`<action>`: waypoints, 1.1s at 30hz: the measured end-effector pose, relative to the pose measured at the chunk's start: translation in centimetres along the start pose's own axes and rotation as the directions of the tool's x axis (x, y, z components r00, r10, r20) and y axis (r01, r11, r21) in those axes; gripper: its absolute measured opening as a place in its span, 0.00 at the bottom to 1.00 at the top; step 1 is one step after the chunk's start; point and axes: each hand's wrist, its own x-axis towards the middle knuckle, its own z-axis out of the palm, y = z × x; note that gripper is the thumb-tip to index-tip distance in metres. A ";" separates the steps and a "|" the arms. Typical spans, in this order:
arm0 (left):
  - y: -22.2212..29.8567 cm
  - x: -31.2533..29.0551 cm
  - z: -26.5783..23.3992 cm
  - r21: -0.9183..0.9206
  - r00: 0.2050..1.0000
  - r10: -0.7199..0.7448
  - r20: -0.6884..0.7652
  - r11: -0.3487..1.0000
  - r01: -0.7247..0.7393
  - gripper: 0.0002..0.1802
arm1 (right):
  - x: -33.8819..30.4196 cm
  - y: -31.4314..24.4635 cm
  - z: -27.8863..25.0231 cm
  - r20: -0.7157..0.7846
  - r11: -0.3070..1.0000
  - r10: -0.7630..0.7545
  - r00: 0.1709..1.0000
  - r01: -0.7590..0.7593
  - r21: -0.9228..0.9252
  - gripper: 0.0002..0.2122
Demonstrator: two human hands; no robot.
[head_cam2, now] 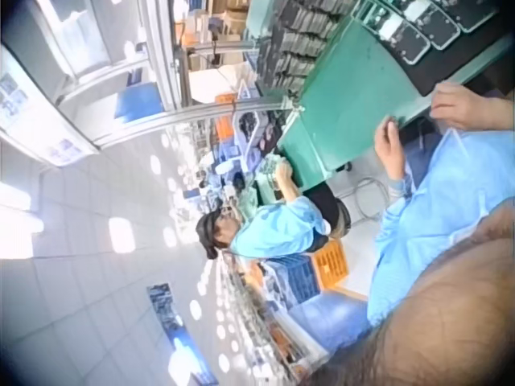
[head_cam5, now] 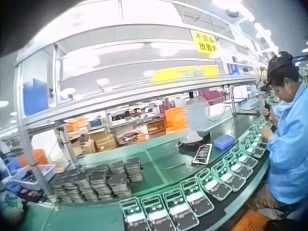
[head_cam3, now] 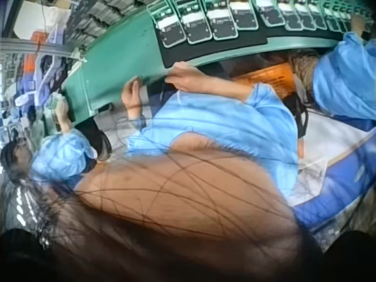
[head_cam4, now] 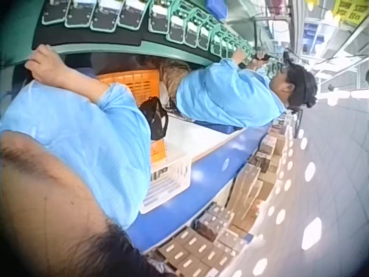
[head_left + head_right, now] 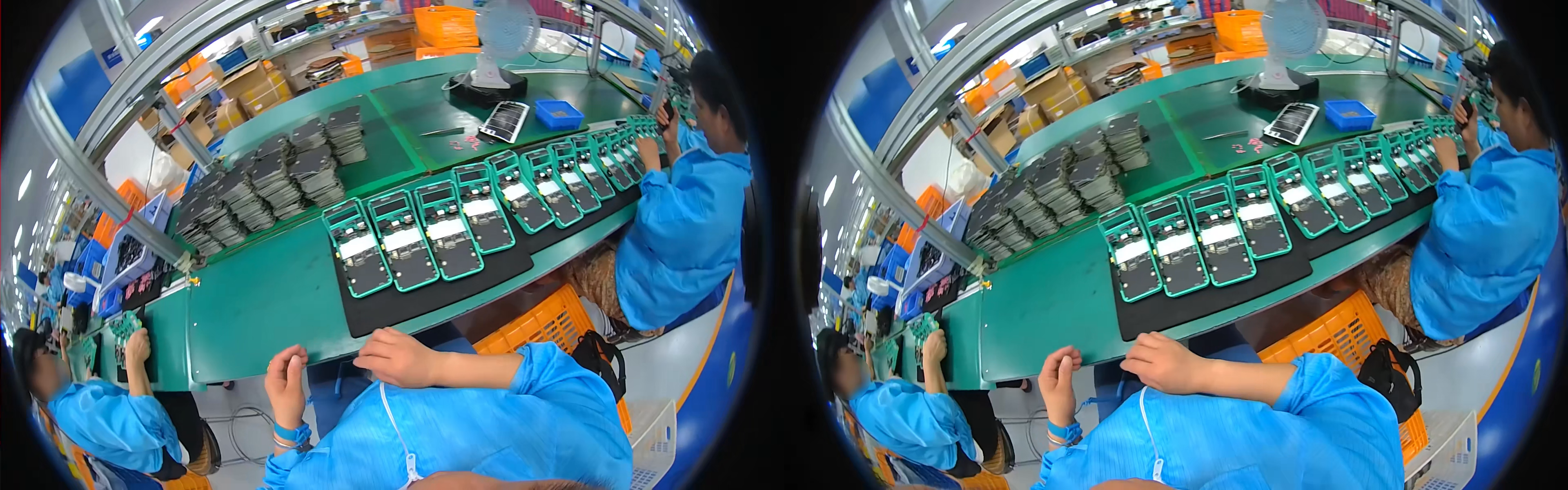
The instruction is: Assembling components onto circuit boards on an electronics production line.
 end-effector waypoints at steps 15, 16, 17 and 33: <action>0.5 -2.0 -1.5 0.516 0.926 0.373 0.060 0.783 -0.349 0.08 | 2.7 2.1 2.6 -0.086 0.980 0.103 0.991 -0.116 -0.164 0.14; 0.4 -1.9 -1.3 0.509 0.925 0.373 0.067 0.785 -0.353 0.08 | 2.6 2.1 2.7 -0.087 0.978 0.109 0.990 -0.123 -0.171 0.14; 0.4 -1.7 -1.1 0.504 0.912 0.402 0.082 0.772 -0.386 0.07 | 2.6 2.2 2.8 -0.075 0.978 0.094 0.993 -0.106 -0.180 0.14; -2.2 -0.1 -6.7 0.894 0.827 0.498 -0.262 0.448 0.013 0.33 | 2.9 0.1 2.0 0.002 0.978 -0.007 1.000 0.007 -0.209 0.13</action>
